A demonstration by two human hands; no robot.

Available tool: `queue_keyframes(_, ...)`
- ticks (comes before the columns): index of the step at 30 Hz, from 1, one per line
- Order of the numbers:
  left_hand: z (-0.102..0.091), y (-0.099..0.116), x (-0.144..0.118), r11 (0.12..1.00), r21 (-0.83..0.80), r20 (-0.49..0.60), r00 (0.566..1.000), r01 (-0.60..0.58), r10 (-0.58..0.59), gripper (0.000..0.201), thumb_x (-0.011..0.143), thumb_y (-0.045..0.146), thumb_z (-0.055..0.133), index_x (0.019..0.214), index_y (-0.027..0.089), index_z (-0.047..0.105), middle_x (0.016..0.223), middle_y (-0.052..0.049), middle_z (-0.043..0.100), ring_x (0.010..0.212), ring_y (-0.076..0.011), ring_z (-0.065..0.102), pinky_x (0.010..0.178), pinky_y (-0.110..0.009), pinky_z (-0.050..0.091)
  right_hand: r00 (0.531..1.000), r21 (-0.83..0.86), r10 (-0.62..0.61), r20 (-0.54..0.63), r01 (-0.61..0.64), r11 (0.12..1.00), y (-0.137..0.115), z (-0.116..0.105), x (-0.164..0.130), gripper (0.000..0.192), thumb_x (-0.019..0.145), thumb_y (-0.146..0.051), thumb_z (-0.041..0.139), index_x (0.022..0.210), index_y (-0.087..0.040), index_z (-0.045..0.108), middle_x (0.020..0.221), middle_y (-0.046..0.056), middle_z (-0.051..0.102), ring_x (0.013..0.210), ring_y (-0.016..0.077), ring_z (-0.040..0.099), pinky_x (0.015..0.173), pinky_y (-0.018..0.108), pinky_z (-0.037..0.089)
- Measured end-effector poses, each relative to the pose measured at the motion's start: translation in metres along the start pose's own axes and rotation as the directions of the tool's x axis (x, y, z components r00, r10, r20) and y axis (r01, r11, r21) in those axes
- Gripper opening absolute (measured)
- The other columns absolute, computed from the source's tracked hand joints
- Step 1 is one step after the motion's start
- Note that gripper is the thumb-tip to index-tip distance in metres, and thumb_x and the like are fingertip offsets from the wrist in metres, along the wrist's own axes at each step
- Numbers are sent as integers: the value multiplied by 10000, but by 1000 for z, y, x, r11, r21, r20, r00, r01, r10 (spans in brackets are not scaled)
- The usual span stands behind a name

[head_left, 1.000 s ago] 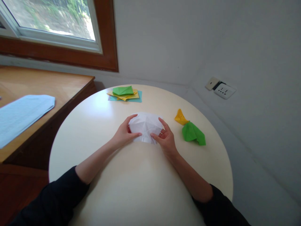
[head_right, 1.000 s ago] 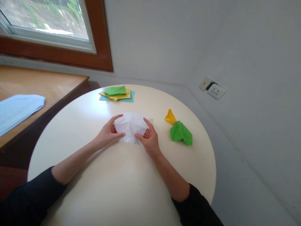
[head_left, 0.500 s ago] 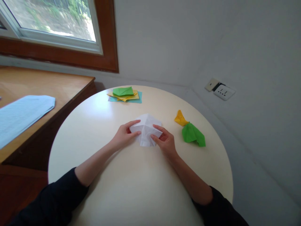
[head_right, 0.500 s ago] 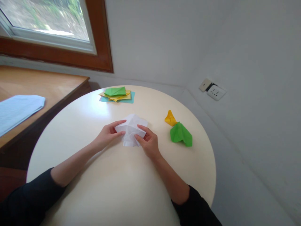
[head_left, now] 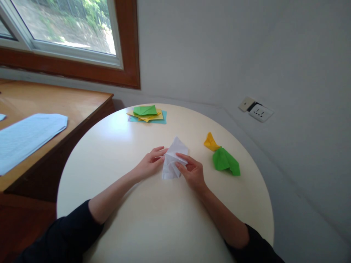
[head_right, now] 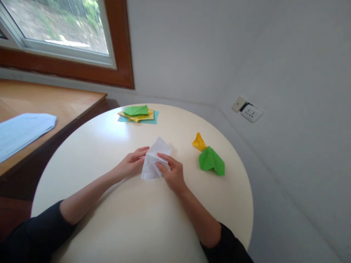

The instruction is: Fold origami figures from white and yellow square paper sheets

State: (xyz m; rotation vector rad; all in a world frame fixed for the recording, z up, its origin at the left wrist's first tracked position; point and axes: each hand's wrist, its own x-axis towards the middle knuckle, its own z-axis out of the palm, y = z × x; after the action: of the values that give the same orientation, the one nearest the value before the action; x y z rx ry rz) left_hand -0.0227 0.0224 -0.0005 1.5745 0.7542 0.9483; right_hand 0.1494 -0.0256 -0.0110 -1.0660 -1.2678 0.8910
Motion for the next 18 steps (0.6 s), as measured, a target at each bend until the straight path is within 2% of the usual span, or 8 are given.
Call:
queue_keyframes(2, 0, 2, 0, 999, 43, 14, 999, -32, 32, 349, 737, 452, 590, 1012, 254, 676, 1220, -58, 569, 1314, -272, 260, 1051, -426, 267, 1000, -27, -9, -9, 9, 1000, 1, -1, 0, 283, 683, -306, 684, 951, -218, 684, 968, 55, 700, 885, 213, 647, 821, 372, 522)
queue_keyframes(5, 1, 9, -2, 996, 48, 29, 997, -69, 67, 340, 764, 449, 562, 1011, 244, 675, 1174, -63, 604, 1317, -264, 265, 1077, -449, 209, 999, -70, -28, -23, 26, 997, 2, -1, 0, 260, 696, -304, 672, 942, -220, 688, 966, 52, 702, 898, 217, 644, 851, 387, 504)
queue_keyframes(9, 5, 17, -6, 999, -16, -30, 999, -40, 40, 382, 754, 459, 574, 1020, 201, 665, 1282, -83, 522, 1266, -275, 361, 1070, -436, 230, 999, -75, -36, -38, 33, 997, 0, 0, -1, 228, 705, -311, 664, 913, -224, 696, 935, 42, 709, 881, 215, 649, 851, 389, 503)
queue_keyframes(12, 7, 14, -8, 994, -96, -57, 997, -49, 43, 393, 731, 441, 612, 1017, 176, 652, 1305, -111, 495, 1231, -276, 410, 1050, -422, 269, 998, -52, -41, -56, 38, 998, -3, 2, -4, 195, 715, -319, 656, 881, -228, 699, 906, 39, 712, 859, 214, 651, 819, 385, 514)
queue_keyframes(15, 8, 10, -9, 985, -133, -46, 993, -112, 107, 355, 729, 389, 635, 1015, 178, 622, 1286, -109, 512, 1220, -261, 423, 1044, -399, 279, 996, -35, -54, -67, 52, 998, -8, 5, -7, 164, 723, -312, 647, 859, -238, 699, 886, 32, 712, 837, 207, 650, 781, 366, 522)
queue_keyframes(18, 9, 9, -12, 980, -87, -14, 984, -180, 179, 330, 748, 342, 627, 1031, 177, 588, 1207, -104, 561, 1176, -249, 460, 1018, -373, 311, 995, -20, -63, -71, 62, 998, -11, 6, -8, 141, 722, -296, 647, 841, -240, 696, 862, 27, 709, 803, 197, 648, 737, 340, 524)
